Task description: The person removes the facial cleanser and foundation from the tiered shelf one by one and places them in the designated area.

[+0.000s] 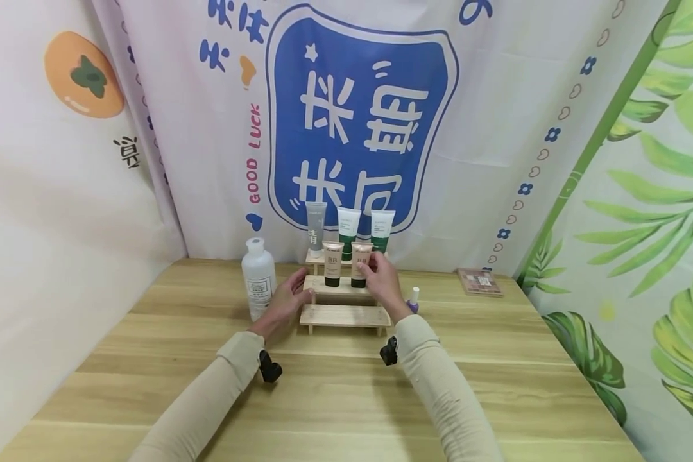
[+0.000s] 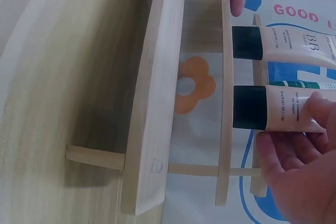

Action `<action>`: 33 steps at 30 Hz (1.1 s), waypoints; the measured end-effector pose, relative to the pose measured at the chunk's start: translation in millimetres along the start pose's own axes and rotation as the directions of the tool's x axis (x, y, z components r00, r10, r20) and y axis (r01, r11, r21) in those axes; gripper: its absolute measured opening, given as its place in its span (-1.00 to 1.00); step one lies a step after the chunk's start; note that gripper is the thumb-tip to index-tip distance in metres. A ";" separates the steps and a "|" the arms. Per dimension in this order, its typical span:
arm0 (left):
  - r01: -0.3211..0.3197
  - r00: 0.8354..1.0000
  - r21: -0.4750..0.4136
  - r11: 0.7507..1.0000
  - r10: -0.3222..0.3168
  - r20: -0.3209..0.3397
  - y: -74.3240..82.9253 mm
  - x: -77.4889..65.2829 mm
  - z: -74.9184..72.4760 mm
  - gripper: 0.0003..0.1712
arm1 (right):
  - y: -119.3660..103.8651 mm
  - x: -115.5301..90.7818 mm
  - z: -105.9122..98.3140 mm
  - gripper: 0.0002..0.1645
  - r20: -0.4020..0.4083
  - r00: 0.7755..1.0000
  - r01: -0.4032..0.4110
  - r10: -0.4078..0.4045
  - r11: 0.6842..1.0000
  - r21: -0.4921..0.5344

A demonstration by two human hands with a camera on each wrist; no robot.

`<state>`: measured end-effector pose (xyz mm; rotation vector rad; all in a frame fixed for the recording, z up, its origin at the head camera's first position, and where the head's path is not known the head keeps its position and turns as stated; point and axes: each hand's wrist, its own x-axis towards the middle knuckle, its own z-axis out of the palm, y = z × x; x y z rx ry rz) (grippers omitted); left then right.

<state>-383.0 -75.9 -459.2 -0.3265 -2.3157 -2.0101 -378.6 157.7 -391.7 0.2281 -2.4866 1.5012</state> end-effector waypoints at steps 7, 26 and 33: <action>-0.083 0.994 0.090 0.992 0.076 0.084 2.2 0.0 -6.5 -0.26 | 0.7 1.8 -0.4 -0.58 0.021 1.000 0.016 -0.016 1.000 0.012; -0.081 0.988 0.256 0.963 0.044 0.147 3.8 9.7 -9.0 -0.28 | -2.6 -14.5 -10.1 -0.60 0.045 0.998 -0.052 0.045 0.982 0.180; -0.056 0.990 0.288 0.956 0.016 0.139 2.3 4.9 -11.1 -0.27 | -13.6 -50.6 -1.8 -0.67 0.181 0.977 -0.157 0.113 0.955 0.252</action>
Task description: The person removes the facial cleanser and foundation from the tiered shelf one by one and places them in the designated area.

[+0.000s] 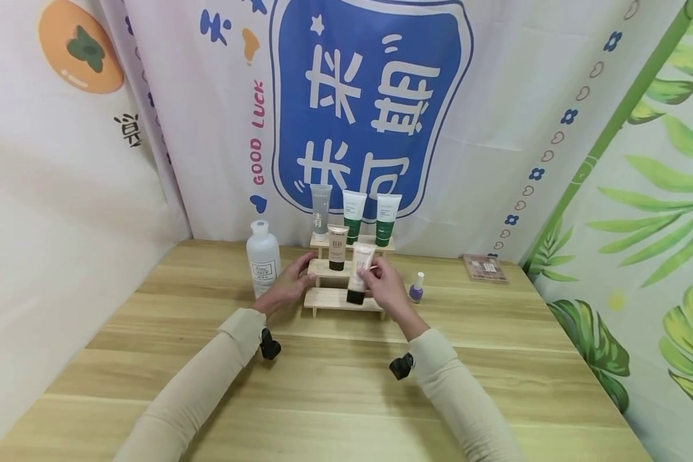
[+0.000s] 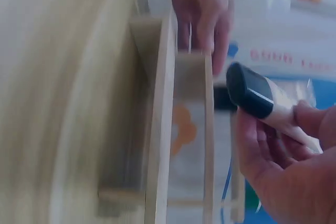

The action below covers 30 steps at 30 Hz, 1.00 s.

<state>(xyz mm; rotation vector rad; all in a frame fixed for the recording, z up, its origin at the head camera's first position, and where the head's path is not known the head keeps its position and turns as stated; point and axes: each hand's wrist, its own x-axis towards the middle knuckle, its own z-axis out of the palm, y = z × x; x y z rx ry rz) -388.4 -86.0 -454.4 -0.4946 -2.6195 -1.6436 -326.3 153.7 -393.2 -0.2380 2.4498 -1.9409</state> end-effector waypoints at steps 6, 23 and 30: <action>0.038 0.999 0.004 0.999 -0.037 -0.013 -0.3 -1.4 -1.6 -0.27 | -3.5 -25.4 35.0 -0.74 0.230 0.972 -0.022 0.050 0.992 -0.125; 0.023 0.998 0.078 0.997 -0.018 -0.054 4.9 -2.7 0.9 -0.30 | 15.4 -47.7 100.5 -0.60 0.425 0.888 -0.009 0.177 0.929 -0.369; 0.025 0.998 0.077 0.997 -0.020 -0.061 5.0 -5.6 -1.1 -0.31 | 19.8 -50.1 110.7 -0.68 0.427 0.879 -0.040 0.213 0.925 -0.379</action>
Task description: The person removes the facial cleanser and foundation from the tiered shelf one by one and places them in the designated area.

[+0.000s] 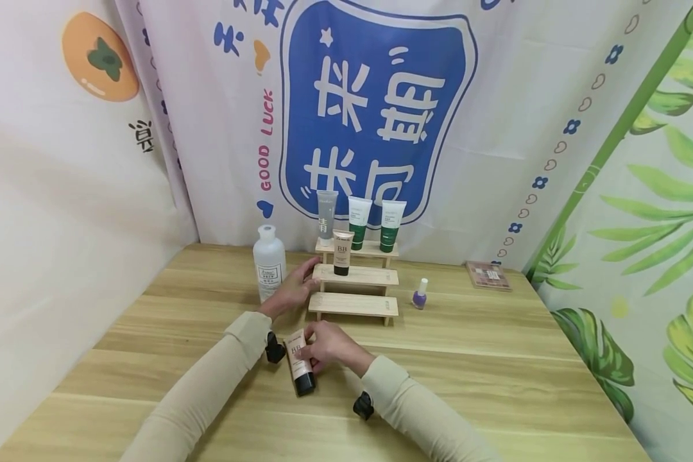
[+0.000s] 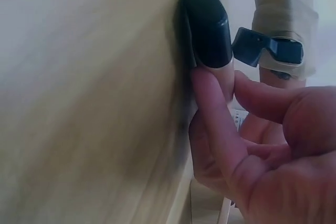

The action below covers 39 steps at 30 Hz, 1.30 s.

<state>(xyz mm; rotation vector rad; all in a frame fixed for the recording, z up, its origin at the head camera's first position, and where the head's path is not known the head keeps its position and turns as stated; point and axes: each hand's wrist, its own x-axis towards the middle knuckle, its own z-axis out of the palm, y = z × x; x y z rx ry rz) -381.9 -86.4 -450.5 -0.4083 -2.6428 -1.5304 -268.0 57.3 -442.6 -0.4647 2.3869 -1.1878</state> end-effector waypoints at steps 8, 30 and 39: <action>-0.016 1.000 -0.027 1.000 0.016 -0.006 -0.7 0.8 0.4 -0.31 | 0.3 0.7 -0.8 -0.65 -0.033 0.999 -0.020 0.019 1.000 -0.017; 0.008 1.000 -0.046 0.999 -0.008 0.018 -5.2 0.6 -0.9 -0.30 | -16.3 34.3 -82.7 -0.55 -0.774 0.608 0.221 -0.177 0.974 -0.050; -0.012 1.000 -0.030 0.999 0.012 0.020 -5.2 -2.0 1.7 -0.30 | -19.5 58.3 -103.0 -0.30 -0.752 0.653 0.110 -0.091 0.994 -0.025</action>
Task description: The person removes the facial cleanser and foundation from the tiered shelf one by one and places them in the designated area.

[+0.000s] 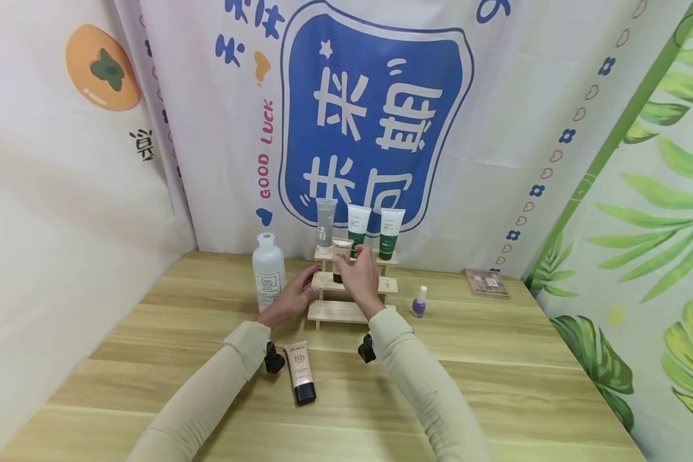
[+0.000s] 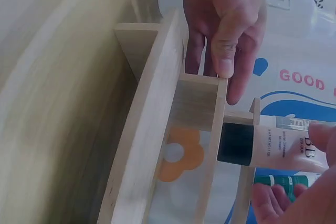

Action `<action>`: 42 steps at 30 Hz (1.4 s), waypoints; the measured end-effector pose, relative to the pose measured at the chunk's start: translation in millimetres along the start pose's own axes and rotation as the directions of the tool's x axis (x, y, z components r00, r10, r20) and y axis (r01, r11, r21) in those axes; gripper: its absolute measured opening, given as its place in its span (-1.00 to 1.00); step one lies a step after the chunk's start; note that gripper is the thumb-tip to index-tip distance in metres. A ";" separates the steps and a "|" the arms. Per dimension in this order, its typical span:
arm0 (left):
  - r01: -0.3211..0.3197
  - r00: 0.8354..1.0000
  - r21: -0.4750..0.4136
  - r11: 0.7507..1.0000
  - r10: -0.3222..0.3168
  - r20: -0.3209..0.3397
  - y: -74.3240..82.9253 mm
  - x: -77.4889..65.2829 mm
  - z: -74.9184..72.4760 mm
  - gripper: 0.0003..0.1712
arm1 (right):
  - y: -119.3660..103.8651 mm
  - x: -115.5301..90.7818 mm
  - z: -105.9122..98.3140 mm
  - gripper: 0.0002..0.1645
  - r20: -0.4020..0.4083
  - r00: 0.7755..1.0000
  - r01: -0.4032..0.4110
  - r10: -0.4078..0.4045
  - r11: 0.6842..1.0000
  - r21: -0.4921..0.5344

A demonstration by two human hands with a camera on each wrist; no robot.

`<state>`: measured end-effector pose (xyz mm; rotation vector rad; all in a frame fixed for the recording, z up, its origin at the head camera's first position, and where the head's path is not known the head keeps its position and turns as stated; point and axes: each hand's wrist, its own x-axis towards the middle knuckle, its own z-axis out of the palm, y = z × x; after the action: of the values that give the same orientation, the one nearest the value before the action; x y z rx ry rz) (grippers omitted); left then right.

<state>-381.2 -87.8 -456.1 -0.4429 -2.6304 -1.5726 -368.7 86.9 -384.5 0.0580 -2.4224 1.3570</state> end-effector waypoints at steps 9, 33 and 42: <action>-0.014 1.000 0.001 1.000 0.014 -0.003 -0.1 1.0 1.0 -0.31 | 0.4 3.0 7.0 -0.57 0.002 1.000 0.028 -0.028 0.999 -0.040; -0.018 1.000 -0.028 0.999 0.018 -0.007 -2.1 -0.1 3.3 -0.30 | 1.7 -55.2 -27.0 -0.73 0.272 0.959 0.082 -0.082 0.997 0.010; 0.012 1.000 -0.035 0.999 -0.012 -0.002 0.5 1.4 4.0 -0.29 | 18.7 -95.0 -20.5 -0.72 0.559 0.829 0.043 0.008 0.996 -0.079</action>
<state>-382.0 -83.8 -457.4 -0.4280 -2.6129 -1.6235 -278.0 100.8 -421.5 0.5268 -2.9439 1.3626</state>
